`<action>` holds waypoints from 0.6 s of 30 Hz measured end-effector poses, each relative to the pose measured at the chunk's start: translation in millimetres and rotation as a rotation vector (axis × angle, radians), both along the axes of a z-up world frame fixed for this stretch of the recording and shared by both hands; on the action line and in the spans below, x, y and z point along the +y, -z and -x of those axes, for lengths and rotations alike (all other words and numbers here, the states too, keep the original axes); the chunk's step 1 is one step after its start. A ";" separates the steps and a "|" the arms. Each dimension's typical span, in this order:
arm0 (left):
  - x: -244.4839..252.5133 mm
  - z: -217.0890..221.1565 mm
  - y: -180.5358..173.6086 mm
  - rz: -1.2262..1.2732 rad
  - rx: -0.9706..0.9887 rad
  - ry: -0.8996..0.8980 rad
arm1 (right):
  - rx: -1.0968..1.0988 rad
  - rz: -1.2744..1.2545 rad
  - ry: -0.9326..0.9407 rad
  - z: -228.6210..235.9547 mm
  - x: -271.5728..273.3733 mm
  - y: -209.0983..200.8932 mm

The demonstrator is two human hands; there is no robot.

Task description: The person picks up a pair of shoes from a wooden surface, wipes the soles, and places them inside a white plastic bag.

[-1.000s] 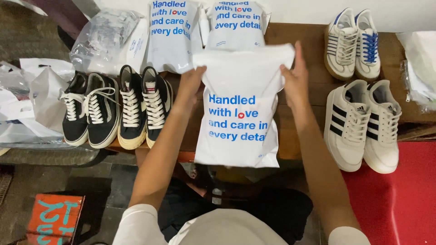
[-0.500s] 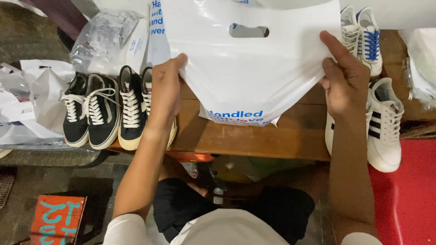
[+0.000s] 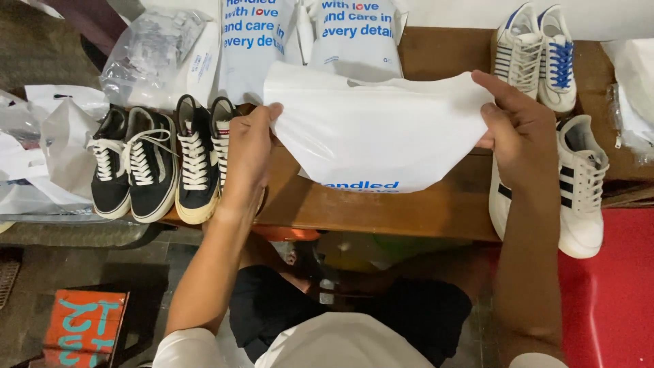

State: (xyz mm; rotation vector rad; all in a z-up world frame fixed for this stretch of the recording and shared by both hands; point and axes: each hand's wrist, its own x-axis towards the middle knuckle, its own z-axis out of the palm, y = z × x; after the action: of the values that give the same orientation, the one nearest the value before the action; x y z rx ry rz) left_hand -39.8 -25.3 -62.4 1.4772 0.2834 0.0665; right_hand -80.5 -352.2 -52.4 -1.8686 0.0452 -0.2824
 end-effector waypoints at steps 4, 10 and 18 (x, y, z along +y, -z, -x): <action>0.1 -5.3 3.5 -0.053 0.120 -0.022 | 0.016 -0.022 0.070 -7.1 2.8 9.4; 12.1 -28.1 26.7 0.167 0.306 0.015 | 0.133 0.060 0.068 -12.1 4.9 2.1; 23.3 3.0 -0.7 -0.090 -0.329 0.105 | 0.158 0.116 -0.096 -17.6 -2.9 -9.3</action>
State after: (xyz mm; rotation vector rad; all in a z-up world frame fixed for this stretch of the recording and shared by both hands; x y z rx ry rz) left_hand -42.8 -2.0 -61.7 1.5410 -0.0649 0.2374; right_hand -62.9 -355.1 -43.1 -1.9990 0.0478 -0.0715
